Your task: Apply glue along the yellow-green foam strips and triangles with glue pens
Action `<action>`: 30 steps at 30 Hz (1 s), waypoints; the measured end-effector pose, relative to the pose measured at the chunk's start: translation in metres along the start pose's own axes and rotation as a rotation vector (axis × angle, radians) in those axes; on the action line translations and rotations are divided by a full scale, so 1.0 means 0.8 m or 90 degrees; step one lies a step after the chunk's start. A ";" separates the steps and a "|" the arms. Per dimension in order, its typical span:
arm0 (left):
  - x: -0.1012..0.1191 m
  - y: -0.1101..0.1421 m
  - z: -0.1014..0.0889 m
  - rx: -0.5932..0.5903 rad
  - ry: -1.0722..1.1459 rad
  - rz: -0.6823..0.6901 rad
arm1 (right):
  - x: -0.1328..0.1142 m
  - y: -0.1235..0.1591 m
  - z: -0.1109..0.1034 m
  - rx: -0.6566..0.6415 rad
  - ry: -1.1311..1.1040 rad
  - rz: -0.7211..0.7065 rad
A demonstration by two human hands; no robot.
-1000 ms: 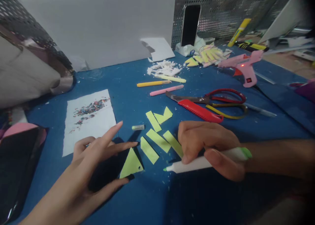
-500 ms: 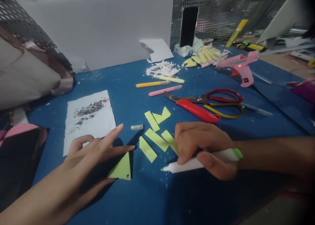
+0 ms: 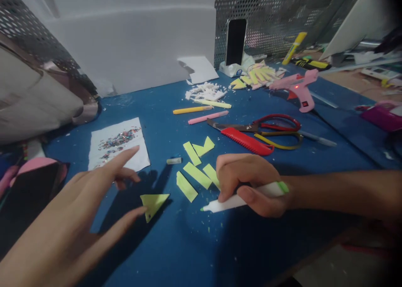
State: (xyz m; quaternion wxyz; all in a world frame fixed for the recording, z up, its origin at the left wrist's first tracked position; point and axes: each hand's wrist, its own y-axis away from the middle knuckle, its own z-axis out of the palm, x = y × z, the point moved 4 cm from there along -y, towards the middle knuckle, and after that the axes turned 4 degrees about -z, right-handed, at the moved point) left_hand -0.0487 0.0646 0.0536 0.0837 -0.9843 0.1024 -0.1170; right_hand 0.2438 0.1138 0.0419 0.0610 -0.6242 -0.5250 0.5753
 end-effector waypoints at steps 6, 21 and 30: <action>0.007 0.021 0.024 -0.007 -0.131 0.088 | 0.003 0.002 0.002 0.005 -0.002 -0.004; 0.010 0.004 0.031 -0.007 0.058 0.093 | 0.007 0.004 0.002 0.033 -0.020 -0.040; 0.073 -0.009 0.052 0.028 0.091 0.074 | 0.002 0.001 -0.001 0.028 0.006 -0.039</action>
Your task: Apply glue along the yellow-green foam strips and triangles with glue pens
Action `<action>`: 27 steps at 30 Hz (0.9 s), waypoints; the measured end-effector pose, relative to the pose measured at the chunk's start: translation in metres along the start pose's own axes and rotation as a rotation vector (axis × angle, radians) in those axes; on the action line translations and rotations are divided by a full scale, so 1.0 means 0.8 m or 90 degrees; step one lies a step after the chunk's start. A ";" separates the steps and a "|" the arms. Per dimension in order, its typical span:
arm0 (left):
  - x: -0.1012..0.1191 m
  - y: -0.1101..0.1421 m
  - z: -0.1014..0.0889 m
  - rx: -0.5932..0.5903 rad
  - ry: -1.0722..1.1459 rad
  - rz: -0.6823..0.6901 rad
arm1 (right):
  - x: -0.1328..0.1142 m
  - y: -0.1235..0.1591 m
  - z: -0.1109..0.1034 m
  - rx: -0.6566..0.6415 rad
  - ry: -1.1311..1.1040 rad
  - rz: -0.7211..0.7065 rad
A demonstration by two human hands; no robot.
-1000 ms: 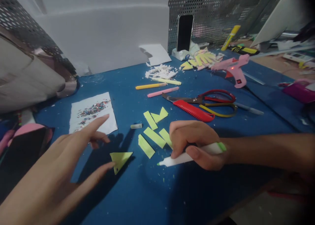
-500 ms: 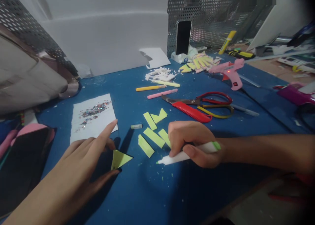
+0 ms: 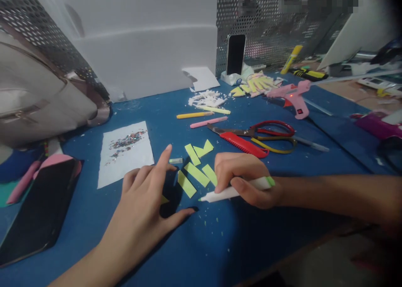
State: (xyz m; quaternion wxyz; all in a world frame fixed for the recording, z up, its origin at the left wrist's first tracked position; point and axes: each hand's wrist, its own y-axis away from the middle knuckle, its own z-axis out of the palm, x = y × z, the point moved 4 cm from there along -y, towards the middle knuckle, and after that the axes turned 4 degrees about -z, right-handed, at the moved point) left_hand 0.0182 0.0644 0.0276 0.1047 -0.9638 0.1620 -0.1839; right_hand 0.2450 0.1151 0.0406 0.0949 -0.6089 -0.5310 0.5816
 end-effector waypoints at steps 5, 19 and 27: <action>0.007 -0.010 0.007 -0.011 0.009 0.011 | -0.001 0.001 0.000 0.010 0.000 -0.006; 0.010 0.018 0.013 -0.033 0.104 -0.008 | 0.003 -0.001 0.006 -0.070 0.002 0.018; 0.006 0.022 0.010 -0.011 0.124 -0.010 | -0.002 0.000 0.017 -0.186 0.046 -0.043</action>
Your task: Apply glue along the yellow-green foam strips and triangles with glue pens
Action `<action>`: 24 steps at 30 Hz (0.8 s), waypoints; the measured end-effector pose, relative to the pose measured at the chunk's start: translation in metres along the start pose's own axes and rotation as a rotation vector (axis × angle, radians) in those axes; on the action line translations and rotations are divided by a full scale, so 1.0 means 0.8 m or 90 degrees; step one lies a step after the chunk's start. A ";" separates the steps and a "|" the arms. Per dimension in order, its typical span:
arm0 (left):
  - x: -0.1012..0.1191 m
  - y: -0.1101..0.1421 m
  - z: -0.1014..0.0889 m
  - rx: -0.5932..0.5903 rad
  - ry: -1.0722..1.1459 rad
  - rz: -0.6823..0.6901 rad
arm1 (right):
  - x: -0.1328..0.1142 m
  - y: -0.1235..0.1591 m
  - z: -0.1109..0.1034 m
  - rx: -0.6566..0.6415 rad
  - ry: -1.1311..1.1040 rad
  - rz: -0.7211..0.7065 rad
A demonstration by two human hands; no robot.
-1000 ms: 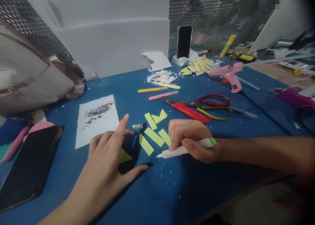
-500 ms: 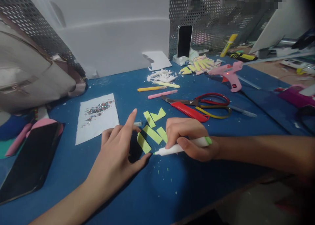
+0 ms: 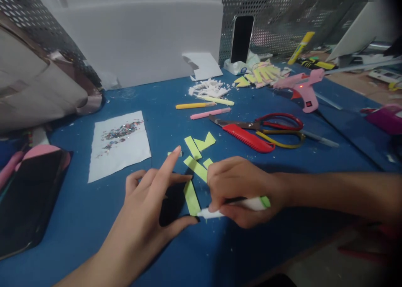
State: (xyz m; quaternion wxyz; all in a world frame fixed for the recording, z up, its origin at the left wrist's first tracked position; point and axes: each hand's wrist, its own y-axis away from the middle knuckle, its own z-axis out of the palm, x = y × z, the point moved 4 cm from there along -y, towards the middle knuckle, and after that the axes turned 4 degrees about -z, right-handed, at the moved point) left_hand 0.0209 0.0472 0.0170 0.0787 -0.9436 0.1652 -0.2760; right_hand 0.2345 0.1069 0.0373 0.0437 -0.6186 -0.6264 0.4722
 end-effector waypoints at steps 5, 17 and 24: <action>0.001 -0.003 -0.001 -0.004 -0.004 -0.002 | 0.003 0.001 0.001 -0.016 0.007 0.028; 0.001 -0.001 0.000 -0.004 -0.013 -0.004 | 0.004 0.001 -0.001 0.027 -0.025 0.040; 0.001 -0.003 -0.002 -0.004 -0.014 0.007 | 0.003 0.000 0.000 0.014 -0.037 0.041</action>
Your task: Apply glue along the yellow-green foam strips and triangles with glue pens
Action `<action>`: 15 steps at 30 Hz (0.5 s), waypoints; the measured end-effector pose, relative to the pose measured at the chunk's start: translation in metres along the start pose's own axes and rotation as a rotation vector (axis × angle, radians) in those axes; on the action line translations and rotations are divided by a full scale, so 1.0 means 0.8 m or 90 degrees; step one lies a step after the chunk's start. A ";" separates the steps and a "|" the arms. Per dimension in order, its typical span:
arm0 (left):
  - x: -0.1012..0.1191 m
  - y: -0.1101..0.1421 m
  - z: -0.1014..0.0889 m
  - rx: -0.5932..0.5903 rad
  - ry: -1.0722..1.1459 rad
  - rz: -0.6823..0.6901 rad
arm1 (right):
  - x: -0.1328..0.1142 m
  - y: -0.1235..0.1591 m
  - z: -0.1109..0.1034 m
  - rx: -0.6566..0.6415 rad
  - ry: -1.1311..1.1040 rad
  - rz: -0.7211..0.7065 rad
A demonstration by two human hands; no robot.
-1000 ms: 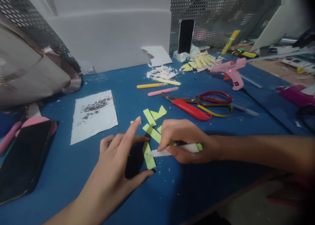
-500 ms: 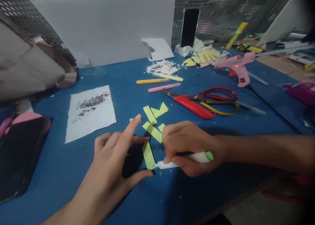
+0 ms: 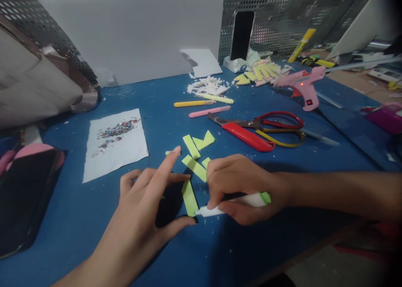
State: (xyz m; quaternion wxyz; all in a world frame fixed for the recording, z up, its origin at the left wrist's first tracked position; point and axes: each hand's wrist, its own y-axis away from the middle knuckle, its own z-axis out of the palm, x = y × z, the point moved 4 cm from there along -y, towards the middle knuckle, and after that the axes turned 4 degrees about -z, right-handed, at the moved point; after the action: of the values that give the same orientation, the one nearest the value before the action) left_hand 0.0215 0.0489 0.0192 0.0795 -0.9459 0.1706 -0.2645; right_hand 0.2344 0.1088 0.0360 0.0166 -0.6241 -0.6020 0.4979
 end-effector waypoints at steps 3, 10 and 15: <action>-0.003 -0.001 0.001 0.000 -0.007 -0.001 | 0.003 0.000 0.000 0.005 0.014 0.031; -0.004 -0.002 0.001 0.004 -0.017 0.002 | 0.002 0.001 -0.002 -0.004 0.029 0.035; -0.003 -0.001 0.000 0.006 -0.017 0.005 | 0.004 0.000 -0.004 -0.004 0.050 0.069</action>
State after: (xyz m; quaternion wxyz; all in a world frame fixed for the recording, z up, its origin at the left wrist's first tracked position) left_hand 0.0194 0.0506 0.0183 0.0875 -0.9483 0.1716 -0.2523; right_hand 0.2355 0.1132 0.0360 0.0109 -0.6746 -0.5680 0.4713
